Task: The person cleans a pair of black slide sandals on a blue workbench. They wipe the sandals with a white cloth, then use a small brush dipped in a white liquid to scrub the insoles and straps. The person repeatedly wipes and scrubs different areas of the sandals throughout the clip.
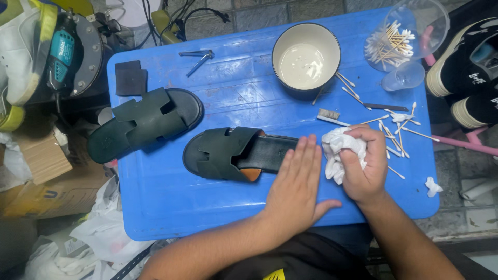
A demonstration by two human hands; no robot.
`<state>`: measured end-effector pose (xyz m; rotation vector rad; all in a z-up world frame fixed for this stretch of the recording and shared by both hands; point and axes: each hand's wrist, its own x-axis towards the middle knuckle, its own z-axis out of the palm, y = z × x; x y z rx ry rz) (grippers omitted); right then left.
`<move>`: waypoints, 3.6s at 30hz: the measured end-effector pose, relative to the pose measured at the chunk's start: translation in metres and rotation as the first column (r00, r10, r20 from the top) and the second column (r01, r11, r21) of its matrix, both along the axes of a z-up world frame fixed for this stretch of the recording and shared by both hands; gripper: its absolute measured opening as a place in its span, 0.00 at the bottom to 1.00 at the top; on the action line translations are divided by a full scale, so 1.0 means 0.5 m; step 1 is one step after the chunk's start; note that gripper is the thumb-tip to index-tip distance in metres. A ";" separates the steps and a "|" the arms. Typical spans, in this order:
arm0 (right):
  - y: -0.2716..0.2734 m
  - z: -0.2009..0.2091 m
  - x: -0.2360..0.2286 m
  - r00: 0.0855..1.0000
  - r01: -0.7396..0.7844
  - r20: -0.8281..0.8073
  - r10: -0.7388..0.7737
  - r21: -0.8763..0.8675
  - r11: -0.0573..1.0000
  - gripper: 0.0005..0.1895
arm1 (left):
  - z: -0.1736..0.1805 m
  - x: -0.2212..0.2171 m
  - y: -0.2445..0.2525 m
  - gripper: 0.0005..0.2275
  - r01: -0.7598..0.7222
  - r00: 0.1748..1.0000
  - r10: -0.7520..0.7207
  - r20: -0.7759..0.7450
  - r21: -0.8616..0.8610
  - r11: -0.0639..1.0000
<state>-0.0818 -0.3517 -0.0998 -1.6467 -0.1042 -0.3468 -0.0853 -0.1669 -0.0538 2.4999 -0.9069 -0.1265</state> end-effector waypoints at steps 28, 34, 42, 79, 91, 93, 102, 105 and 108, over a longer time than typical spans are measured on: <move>-0.001 0.049 0.007 0.986 -0.048 0.124 0.108 -0.412 0.910 0.12 | 0.127 0.106 0.211 0.29 -0.372 0.924 0.374 0.081 -0.044 0.927; -0.018 0.017 0.005 0.990 -0.132 -0.003 0.139 -0.349 0.928 0.09 | 0.160 0.045 0.241 0.21 -0.449 0.852 0.427 -0.302 -0.006 0.893; -0.042 -0.007 -0.010 0.997 -0.009 0.079 0.019 -0.128 0.992 0.11 | 0.175 0.070 0.295 0.14 -0.088 0.996 0.088 -0.013 -0.132 0.987; -0.061 0.176 0.071 0.942 -0.057 -0.208 -0.264 -0.873 0.484 0.07 | 0.133 0.175 0.312 0.25 -0.007 1.000 0.008 0.002 -0.046 0.999; 0.008 0.296 0.173 0.992 0.074 0.016 -0.122 -0.866 0.494 0.08 | 0.119 0.149 0.351 0.31 -0.093 0.985 0.099 -0.144 0.049 0.994; 0.026 0.305 0.213 0.994 0.092 0.066 -0.091 -0.939 0.333 0.07 | 0.116 0.143 0.346 0.30 -0.122 0.984 0.126 -0.122 0.043 0.992; 0.040 0.286 0.287 0.982 -0.015 -0.043 -0.182 -0.988 0.154 0.10 | 0.095 0.155 0.335 0.31 -0.104 0.995 0.103 -0.006 -0.116 0.988; 0.027 0.305 0.277 0.967 -0.050 -0.120 -0.227 -0.955 0.292 0.10 | 0.086 0.157 0.341 0.31 -0.088 0.996 0.089 -0.005 -0.137 0.987; -0.003 0.305 0.249 0.912 -0.146 -0.326 -0.251 -0.828 0.542 0.11 | 0.084 0.158 0.345 0.35 -0.064 0.998 0.066 0.008 -0.145 0.987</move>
